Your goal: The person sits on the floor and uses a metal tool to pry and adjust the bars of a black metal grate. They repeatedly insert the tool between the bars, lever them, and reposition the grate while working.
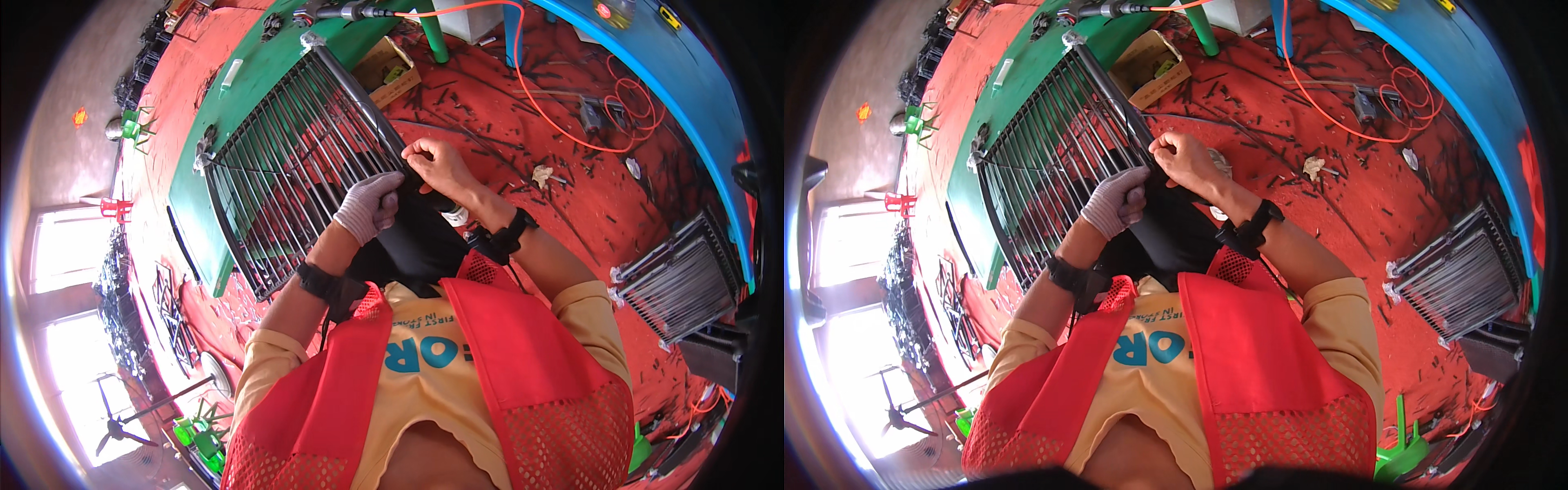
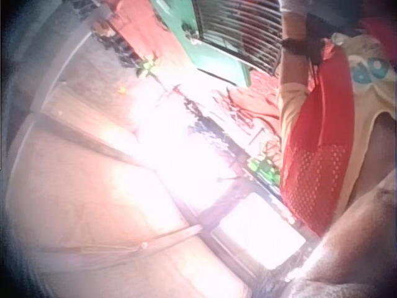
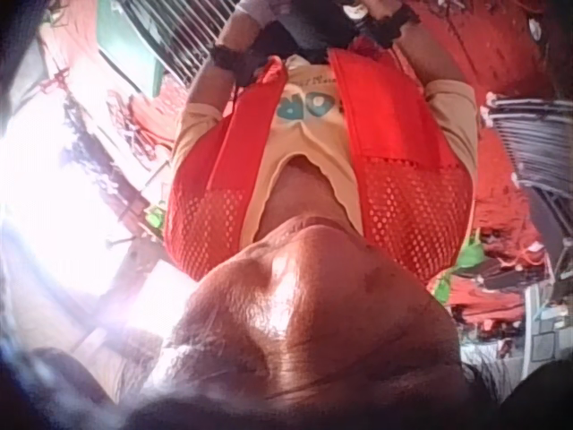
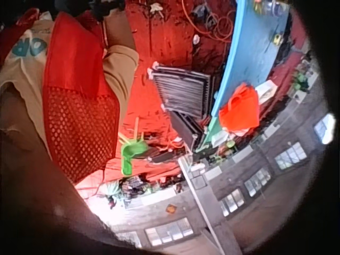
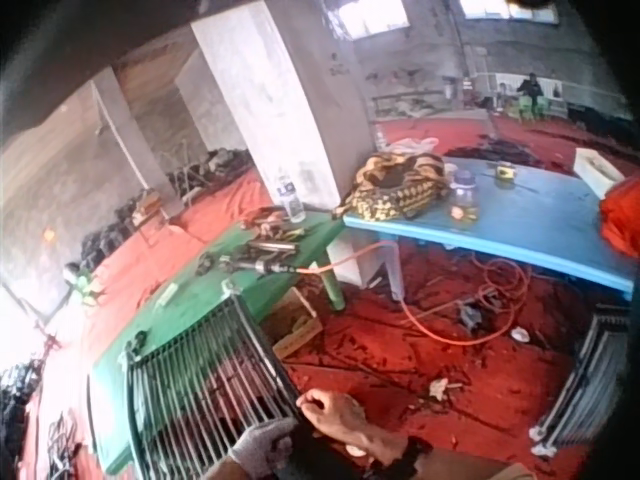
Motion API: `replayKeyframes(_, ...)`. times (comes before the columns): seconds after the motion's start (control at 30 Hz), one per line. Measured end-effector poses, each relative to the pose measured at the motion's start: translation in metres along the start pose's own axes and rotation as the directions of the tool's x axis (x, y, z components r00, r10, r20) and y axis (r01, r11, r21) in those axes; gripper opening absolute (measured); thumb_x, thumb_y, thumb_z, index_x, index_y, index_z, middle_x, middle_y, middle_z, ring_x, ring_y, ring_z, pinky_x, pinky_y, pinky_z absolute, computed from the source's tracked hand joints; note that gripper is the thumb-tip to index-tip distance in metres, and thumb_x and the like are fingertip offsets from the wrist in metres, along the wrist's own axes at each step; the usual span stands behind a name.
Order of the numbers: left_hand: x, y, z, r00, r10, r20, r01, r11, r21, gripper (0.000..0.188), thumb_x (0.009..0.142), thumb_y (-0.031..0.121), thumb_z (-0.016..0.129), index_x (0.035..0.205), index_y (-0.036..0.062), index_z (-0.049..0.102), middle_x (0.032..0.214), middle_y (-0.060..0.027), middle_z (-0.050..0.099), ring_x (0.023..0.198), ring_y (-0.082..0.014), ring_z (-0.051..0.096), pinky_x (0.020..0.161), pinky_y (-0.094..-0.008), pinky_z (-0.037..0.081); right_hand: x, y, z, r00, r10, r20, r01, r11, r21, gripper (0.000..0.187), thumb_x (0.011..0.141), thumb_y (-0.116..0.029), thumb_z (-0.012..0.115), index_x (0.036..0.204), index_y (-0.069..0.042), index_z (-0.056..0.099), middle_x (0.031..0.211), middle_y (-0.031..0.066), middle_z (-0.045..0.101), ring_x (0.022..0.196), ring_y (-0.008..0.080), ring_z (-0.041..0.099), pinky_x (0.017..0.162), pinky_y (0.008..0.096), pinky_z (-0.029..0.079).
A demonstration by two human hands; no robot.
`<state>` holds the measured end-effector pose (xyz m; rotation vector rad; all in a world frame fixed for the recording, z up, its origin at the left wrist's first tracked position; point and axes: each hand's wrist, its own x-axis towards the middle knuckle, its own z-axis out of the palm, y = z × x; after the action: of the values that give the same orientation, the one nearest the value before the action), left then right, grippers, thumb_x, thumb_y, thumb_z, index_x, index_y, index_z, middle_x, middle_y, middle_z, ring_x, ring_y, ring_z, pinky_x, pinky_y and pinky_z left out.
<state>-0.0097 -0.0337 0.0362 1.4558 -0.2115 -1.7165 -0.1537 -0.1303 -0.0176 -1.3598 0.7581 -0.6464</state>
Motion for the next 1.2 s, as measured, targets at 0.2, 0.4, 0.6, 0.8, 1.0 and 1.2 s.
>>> replayKeyframes(0.2, 0.01, 0.011, -0.007, 0.987, -0.137, 0.084, 0.137, 0.991, 0.001, 0.017, 0.091, 0.021, 0.059, 0.077, 0.0154, 0.052, 0.05, 0.0051, 0.039, 0.036, -0.0072, 0.032, 0.033, -0.023, 0.022, -0.002, -0.003, -0.001, 1.0, 0.02, 0.018, -0.02, 1.0, -0.011, 0.02, 0.089, -0.014, 0.053, 0.098, 0.001, 0.063, 0.073, 0.0021, 0.059, 0.061, 0.0096, 0.058, 0.05, 0.0267, 0.055)
replayKeyframes(0.4, 0.013, 0.011, -0.011, 0.976, -0.14, 0.167, 0.14, 0.99, 0.011, 0.025, 0.09, 0.019, 0.058, 0.07, 0.0165, 0.045, 0.049, 0.0057, 0.038, 0.036, -0.0072, 0.03, 0.033, -0.0229, 0.021, -0.001, -0.008, -0.004, 0.991, 0.004, 0.132, 0.01, 0.995, -0.102, 0.021, 0.087, -0.015, 0.056, 0.098, 0.003, 0.062, 0.072, 0.0062, 0.063, 0.061, 0.0125, 0.062, 0.05, 0.0285, 0.053)
replayKeyframes(0.6, 0.016, 0.008, -0.005, 0.986, -0.133, 0.103, 0.135, 0.991, -0.015, 0.028, 0.092, 0.017, 0.053, 0.066, 0.0175, 0.042, 0.047, 0.0068, 0.033, 0.036, -0.007, 0.029, 0.034, -0.0229, 0.021, 0.013, -0.029, -0.001, 0.981, 0.015, 0.191, 0.085, 0.861, -0.502, 0.017, 0.08, -0.01, 0.058, 0.09, 0.002, 0.064, 0.076, 0.014, 0.066, 0.061, 0.0264, 0.065, 0.056, 0.0359, 0.052)
replayKeyframes(0.8, 0.013, 0.002, -0.001, 0.997, -0.03, 0.074, 0.034, 0.998, -0.058, 0.027, 0.091, 0.017, 0.053, 0.067, 0.0175, 0.043, 0.049, 0.0063, 0.035, 0.038, -0.0079, 0.029, 0.037, -0.0232, 0.021, 0.016, -0.033, 0.013, 0.937, -0.2, 0.285, 0.345, 0.43, -0.834, 0.011, 0.079, -0.009, 0.056, 0.082, -0.003, 0.065, 0.082, 0.0167, 0.066, 0.082, 0.0343, 0.065, 0.071, 0.0443, 0.052)
replayKeyframes(1.0, 0.013, -0.004, -0.001, 0.999, 0.019, 0.037, -0.016, 0.997, -0.072, 0.024, 0.088, 0.018, 0.059, 0.069, 0.0173, 0.046, 0.051, 0.0065, 0.038, 0.039, -0.0074, 0.031, 0.037, -0.0232, 0.023, 0.025, -0.038, 0.011, 0.97, -0.063, 0.236, 0.238, 0.459, -0.856, 0.023, 0.074, -0.019, 0.057, 0.075, 0.002, 0.067, 0.074, 0.0248, 0.064, 0.071, 0.04, 0.065, 0.064, 0.0456, 0.052)
replayKeyframes(1.2, 0.014, -0.007, 0.003, 0.996, 0.085, -0.019, -0.085, 0.996, -0.007, 0.012, 0.087, 0.018, 0.062, 0.077, 0.0146, 0.055, 0.052, 0.0061, 0.04, 0.038, -0.008, 0.033, 0.036, -0.0241, 0.024, 0.015, -0.015, -0.022, 0.999, -0.042, -0.021, 0.007, 0.563, -0.826, 0.028, 0.074, -0.021, 0.056, 0.071, 0.006, 0.06, 0.072, 0.0291, 0.059, 0.068, 0.0431, 0.062, 0.062, 0.0485, 0.05)
